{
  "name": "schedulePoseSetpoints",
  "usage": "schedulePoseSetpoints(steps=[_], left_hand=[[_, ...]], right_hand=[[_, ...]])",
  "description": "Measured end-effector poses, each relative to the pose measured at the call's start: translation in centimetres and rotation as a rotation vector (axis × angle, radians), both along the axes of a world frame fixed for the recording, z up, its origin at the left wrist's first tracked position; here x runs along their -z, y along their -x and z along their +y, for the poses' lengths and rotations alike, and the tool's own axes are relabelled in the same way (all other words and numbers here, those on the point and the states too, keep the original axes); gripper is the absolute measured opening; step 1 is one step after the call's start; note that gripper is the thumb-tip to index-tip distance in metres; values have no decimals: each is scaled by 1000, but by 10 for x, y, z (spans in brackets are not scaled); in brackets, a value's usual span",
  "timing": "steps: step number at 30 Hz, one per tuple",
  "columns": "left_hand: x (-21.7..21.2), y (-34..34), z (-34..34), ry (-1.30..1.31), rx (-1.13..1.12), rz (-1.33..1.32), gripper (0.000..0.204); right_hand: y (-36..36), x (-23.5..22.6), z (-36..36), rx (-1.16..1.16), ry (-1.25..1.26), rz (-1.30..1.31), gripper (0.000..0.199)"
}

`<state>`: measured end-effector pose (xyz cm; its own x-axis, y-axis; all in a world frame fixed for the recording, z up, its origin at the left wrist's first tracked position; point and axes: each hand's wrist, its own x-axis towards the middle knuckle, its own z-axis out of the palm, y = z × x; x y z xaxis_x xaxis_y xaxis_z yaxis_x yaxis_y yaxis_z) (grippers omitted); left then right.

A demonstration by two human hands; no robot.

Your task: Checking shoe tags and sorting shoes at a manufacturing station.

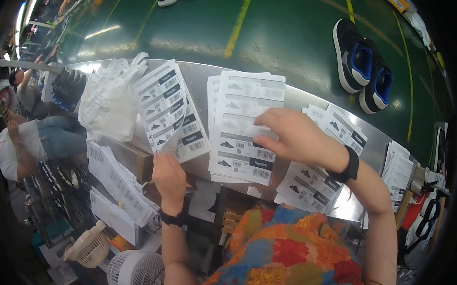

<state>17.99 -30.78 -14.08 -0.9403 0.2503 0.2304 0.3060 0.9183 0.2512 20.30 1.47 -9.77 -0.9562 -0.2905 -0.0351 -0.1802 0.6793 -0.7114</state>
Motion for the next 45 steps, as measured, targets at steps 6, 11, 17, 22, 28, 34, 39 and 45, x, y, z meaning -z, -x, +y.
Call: schedulePoseSetpoints(steps=[6, 11, 17, 22, 28, 34, 39, 45], left_hand=[[0, -12, -16, -834, -460, 45, 26], [-8, -20, -17, -678, -188, -22, 29], [-3, -12, 0, 41, 106, -50, 78], [8, -16, -14, 121, 107, -31, 61], [8, -28, -14, 161, 153, 87, 50], [6, -36, -8, 156, 132, 73, 47], [5, -37, -8, 136, 112, 69, 45], [2, -43, -7, 101, 113, 13, 45]], right_hand=[[105, 31, -35, 56, 134, 99, 23], [160, 37, -87, 212, 416, -407, 36], [162, 40, -128, 281, 771, -747, 39], [174, 70, -124, 158, 394, -207, 32], [212, 62, -119, 433, 10, 114, 33], [240, 83, -108, 522, 298, -140, 32], [238, 74, -113, 484, 127, -155, 52], [237, 60, -121, 461, 44, -187, 40]])
